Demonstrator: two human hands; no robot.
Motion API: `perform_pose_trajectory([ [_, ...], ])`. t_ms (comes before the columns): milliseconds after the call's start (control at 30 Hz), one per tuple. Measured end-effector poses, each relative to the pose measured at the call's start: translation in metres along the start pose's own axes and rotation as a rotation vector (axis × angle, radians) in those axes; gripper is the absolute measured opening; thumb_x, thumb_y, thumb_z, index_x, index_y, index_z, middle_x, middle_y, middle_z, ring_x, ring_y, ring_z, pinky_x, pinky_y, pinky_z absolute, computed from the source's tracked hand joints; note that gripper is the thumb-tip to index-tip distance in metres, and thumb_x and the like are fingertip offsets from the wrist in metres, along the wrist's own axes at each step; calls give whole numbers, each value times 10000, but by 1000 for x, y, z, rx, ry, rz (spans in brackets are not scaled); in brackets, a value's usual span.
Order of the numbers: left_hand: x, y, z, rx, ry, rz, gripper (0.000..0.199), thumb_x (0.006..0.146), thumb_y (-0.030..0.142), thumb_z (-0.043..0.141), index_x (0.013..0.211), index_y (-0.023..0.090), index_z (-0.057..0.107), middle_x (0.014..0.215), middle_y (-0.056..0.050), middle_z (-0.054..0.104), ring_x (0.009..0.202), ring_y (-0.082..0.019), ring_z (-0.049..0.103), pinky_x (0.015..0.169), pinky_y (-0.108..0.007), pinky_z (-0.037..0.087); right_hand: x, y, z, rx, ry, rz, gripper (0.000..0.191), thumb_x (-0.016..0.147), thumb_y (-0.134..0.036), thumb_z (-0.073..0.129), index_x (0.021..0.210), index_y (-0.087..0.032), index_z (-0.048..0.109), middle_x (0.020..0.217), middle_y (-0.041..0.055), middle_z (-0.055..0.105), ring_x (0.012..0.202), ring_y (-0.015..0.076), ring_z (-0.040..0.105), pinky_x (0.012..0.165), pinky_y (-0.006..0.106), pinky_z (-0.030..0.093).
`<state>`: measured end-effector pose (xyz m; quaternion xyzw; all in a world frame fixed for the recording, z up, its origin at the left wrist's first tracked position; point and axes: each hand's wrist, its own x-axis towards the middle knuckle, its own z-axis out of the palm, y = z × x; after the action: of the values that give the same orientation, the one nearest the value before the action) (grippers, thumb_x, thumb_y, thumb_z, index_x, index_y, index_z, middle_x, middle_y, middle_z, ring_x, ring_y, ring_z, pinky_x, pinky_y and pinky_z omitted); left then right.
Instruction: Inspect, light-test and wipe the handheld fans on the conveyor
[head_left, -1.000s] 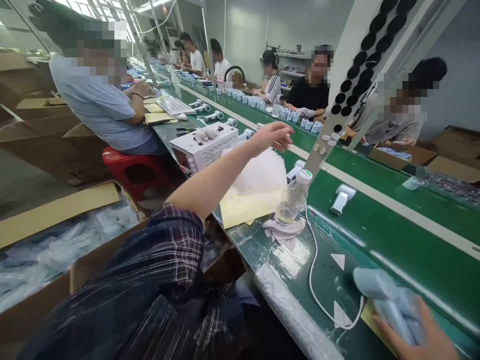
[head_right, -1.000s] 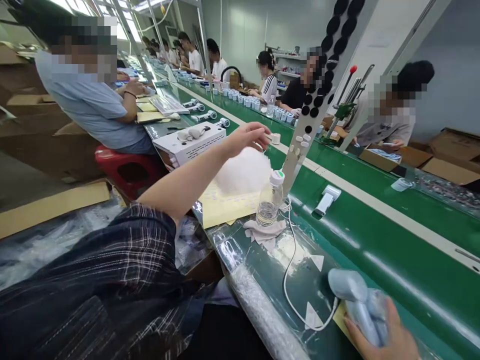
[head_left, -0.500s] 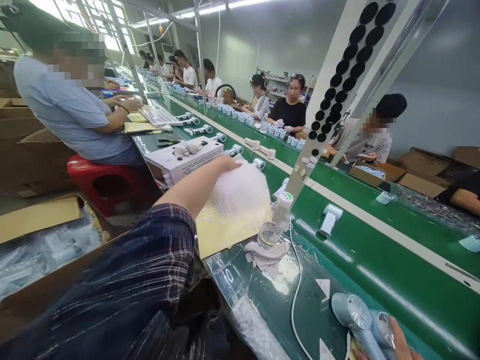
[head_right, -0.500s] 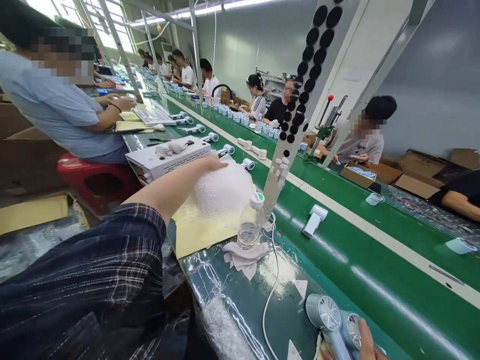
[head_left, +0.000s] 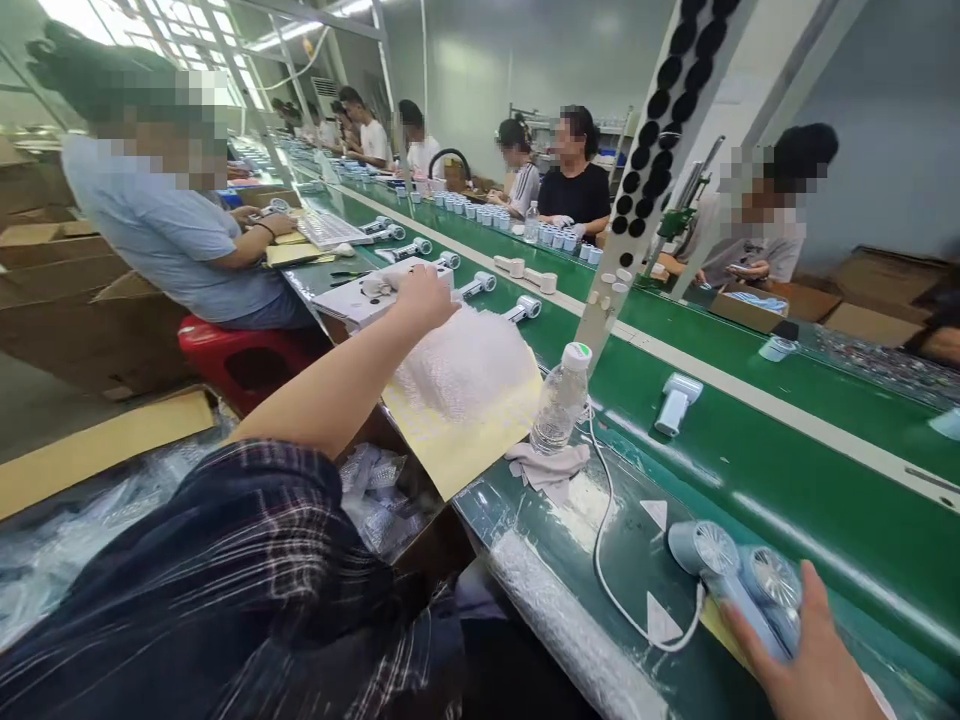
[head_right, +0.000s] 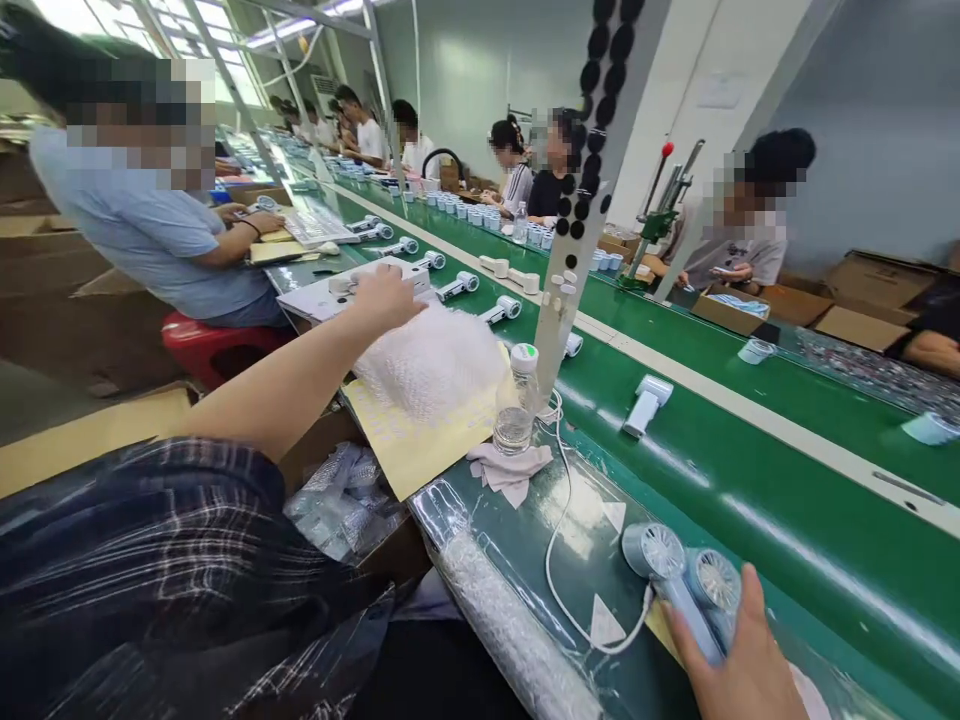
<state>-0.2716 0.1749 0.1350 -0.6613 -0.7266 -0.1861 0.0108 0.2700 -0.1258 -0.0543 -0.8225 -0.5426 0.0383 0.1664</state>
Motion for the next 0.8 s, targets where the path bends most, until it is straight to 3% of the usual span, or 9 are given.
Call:
perform_pose_trajectory([
  [100,-70,44,-14,-397,-15,470,594,951,702,659,1248,191,720,1188,-117,769,1274,-324,623,1174,-511,509,-7,-23,-14,3,-55,106,1211,867,-903,449,1753,-99,257,1343,310,749,1045,524,796,840,631,625],
  [200,-163,113,9,-674,-705,853,552,1032,688,521,1319,264,727,1077,-49,814,975,-214,747,901,-338,592,-7,-43,-24,46,-55,70,1089,899,-768,521,1738,-112,293,1474,283,692,1237,499,744,979,598,591],
  [233,-191,139,24,-578,-913,924,530,1001,695,579,1245,263,764,1013,-52,825,918,-220,762,864,-329,585,-6,-48,-27,72,-71,77,1070,894,-717,575,1728,-102,310,1492,288,679,1288,497,719,1025,589,573],
  [267,-216,165,41,-423,-997,924,504,926,699,697,1134,251,799,967,-70,829,919,-255,773,849,-340,581,-4,-52,-28,97,-87,91,1057,887,-657,625,1715,-73,321,1500,308,664,1321,506,695,1061,591,550],
  [333,-250,212,77,-251,-948,801,447,921,636,731,964,198,809,1000,-154,830,1062,-355,781,923,-400,584,-3,-56,-30,110,-88,112,1010,900,-595,658,1702,-73,335,1501,313,658,1348,496,675,1087,576,532],
  [467,-262,263,125,-286,-888,726,536,1015,652,577,1050,160,786,1237,-230,798,1264,-422,733,1066,-473,556,-8,-58,-32,163,-93,123,1112,850,-535,783,1710,-33,288,1477,340,649,1393,499,624,1128,567,496],
  [633,-238,260,145,-419,-875,535,625,1079,637,428,1291,105,677,1305,-248,771,1323,-402,713,1126,-477,527,-13,-57,-31,379,-162,145,1174,780,-471,847,1721,-71,269,1299,251,738,1188,416,723,1017,519,559],
  [733,-235,256,154,-541,-894,447,769,971,673,630,1432,61,572,1407,-299,711,1354,-467,681,1139,-540,513,-8,-64,-21,553,-220,162,944,816,-491,771,1604,-90,439,1097,156,780,954,329,752,877,462,605],
  [800,-237,254,159,-654,-888,384,977,837,614,808,1550,58,441,1457,-321,672,1388,-502,645,1161,-588,492,-4,-71,-12,656,-224,154,765,801,-475,747,1461,-136,558,1127,136,774,964,305,742,883,443,609],
])
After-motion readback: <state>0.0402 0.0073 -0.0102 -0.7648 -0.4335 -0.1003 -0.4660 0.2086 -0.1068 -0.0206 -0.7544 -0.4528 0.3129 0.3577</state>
